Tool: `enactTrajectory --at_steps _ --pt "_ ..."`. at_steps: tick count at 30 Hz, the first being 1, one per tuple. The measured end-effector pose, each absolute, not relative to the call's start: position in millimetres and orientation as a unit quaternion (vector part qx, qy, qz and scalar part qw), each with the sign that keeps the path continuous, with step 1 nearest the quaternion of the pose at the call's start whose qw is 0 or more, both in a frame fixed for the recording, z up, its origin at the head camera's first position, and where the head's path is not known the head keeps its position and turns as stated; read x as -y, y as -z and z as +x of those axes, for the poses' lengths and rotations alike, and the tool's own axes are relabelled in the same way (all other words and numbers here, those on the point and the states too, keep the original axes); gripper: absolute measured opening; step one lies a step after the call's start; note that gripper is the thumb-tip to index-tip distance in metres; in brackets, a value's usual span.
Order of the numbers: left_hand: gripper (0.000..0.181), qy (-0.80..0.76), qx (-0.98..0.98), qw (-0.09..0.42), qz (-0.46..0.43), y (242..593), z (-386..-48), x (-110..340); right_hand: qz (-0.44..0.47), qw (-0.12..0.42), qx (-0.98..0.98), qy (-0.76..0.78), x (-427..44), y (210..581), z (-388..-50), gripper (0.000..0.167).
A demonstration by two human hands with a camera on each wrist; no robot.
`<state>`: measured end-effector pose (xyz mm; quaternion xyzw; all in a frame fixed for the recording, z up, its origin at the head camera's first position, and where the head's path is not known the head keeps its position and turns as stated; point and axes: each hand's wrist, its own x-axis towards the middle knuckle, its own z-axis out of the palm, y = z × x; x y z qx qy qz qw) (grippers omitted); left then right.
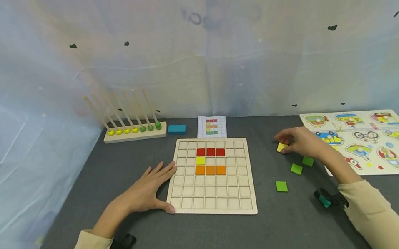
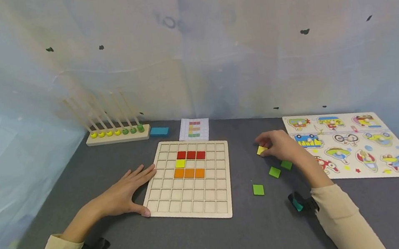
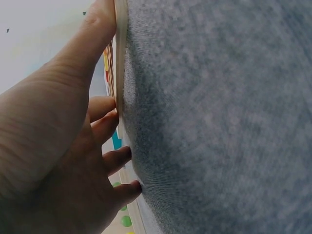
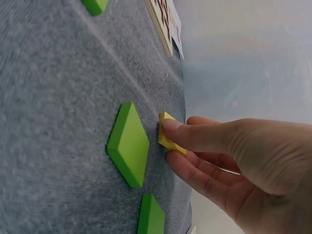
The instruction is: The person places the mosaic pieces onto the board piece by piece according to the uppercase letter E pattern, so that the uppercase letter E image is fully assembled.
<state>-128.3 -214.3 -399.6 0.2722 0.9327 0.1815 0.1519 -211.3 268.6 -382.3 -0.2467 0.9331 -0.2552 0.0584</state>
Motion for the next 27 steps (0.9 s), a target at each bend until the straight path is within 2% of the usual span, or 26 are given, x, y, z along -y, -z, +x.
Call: enactTrajectory --at_steps 17,27 --pt "0.122 -0.185 -0.932 0.151 0.274 400 -127 216 -0.28 0.044 -0.921 0.266 -239 371 -204 0.034" --pt "0.121 -0.183 -0.931 0.145 0.281 400 -127 215 -0.296 0.058 -0.911 0.283 -206 370 -198 0.033"
